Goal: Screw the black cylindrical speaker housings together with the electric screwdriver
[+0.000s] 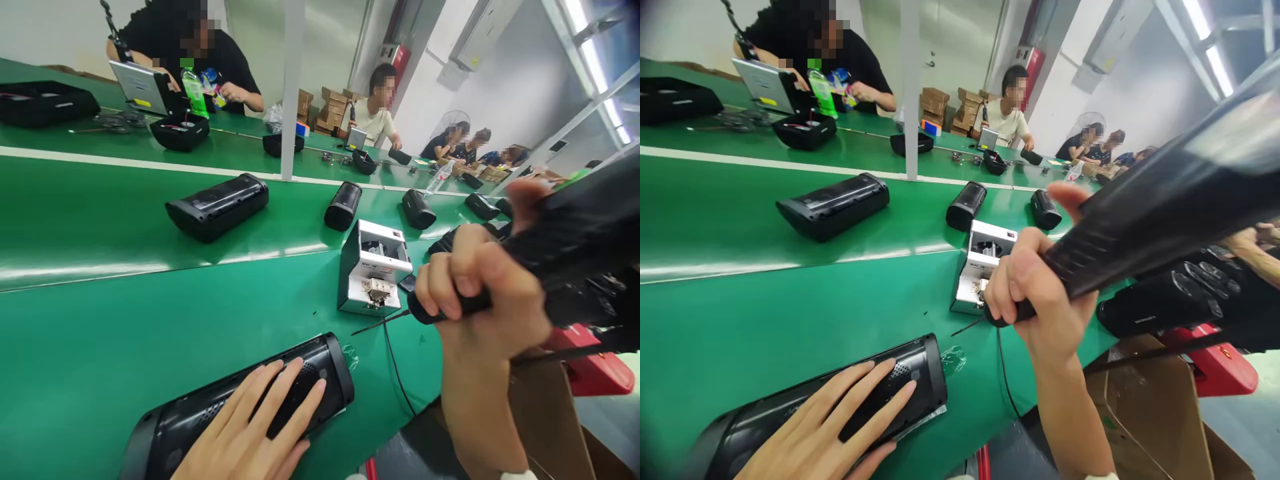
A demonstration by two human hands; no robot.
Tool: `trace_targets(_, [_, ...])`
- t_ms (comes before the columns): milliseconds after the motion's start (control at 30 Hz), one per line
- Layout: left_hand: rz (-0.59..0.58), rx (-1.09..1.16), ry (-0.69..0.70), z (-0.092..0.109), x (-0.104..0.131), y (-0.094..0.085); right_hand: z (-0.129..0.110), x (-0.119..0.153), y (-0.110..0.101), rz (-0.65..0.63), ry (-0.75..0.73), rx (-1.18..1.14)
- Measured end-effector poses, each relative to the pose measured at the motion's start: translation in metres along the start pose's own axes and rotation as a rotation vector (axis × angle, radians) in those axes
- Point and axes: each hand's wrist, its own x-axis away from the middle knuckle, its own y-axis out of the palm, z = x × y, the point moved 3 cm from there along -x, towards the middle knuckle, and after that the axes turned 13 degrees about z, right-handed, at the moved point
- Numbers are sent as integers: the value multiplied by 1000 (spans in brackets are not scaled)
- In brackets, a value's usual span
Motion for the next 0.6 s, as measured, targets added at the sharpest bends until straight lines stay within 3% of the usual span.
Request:
trace_targets(133, [-57,-46,-38,4,-6,-6,-5,4,32,-51,48,-61])
trace_targets(233, [-63,-67,-42,7,-7,-6,2,7,42,-44,37,-79])
trace_targets(600, [-69,-90,-1,10,-2,-4,8,5,41,-80,30,-74])
